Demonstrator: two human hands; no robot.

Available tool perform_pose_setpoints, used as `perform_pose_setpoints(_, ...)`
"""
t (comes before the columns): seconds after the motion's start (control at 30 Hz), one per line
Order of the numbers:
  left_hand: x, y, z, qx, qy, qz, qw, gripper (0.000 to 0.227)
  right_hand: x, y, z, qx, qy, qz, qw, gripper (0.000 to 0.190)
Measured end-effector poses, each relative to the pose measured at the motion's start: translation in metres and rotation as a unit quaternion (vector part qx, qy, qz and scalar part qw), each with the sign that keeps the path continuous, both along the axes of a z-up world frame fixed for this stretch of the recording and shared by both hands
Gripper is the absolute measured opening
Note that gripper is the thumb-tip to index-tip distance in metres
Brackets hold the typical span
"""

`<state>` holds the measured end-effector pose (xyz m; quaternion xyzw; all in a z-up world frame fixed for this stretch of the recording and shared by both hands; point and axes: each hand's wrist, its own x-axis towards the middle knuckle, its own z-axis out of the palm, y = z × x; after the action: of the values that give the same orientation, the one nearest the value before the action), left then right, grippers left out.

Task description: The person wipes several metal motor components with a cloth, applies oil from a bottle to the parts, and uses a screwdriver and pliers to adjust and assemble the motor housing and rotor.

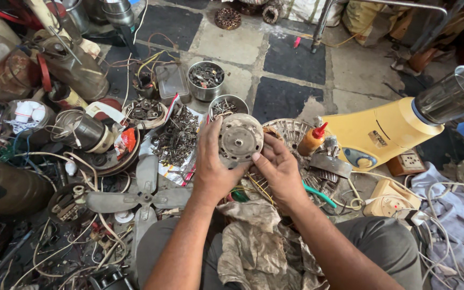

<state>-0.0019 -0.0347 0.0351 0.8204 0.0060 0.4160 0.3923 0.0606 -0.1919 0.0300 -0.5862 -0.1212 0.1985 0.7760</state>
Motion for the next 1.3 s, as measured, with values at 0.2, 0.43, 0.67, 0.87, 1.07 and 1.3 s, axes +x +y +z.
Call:
perform_pose_setpoints(0.2, 0.001, 0.0, 0.001, 0.012, -0.006, 0.009, 1.0, 0.104, 0.003, 0.002, -0.005, 0.021, -0.088, 0.033, 0.995, 0.057)
perform_pose_setpoints(0.43, 0.002, 0.014, 0.002, -0.011, -0.018, 0.043, 0.999, 0.105, 0.037, 0.0, -0.002, -0.33, -0.382, -0.115, 0.856, 0.046)
perform_pose_setpoints(0.67, 0.009, 0.018, -0.012, -0.024, -0.023, 0.043, 0.999, 0.105, 0.067, 0.014, -0.009, -0.383, -0.511, 0.016, 0.769, 0.037)
perform_pose_setpoints(0.87, 0.024, 0.02, -0.032, -0.288, 0.044, -0.089, 0.952, 0.088, 0.074, 0.015, -0.015, -0.365, -0.5, 0.016, 0.785, 0.036)
perform_pose_setpoints(1.07, 0.029, 0.025, -0.034, -0.63, 0.065, -0.229, 0.739, 0.075, 0.078, 0.031, -0.009, -0.414, -0.519, -0.004, 0.748, 0.048)
perform_pose_setpoints(1.3, 0.025, 0.042, -0.036, -0.74, 0.029, -0.291, 0.606, 0.078, 0.076, 0.028, -0.01, -0.377, -0.452, 0.06, 0.806, 0.069)
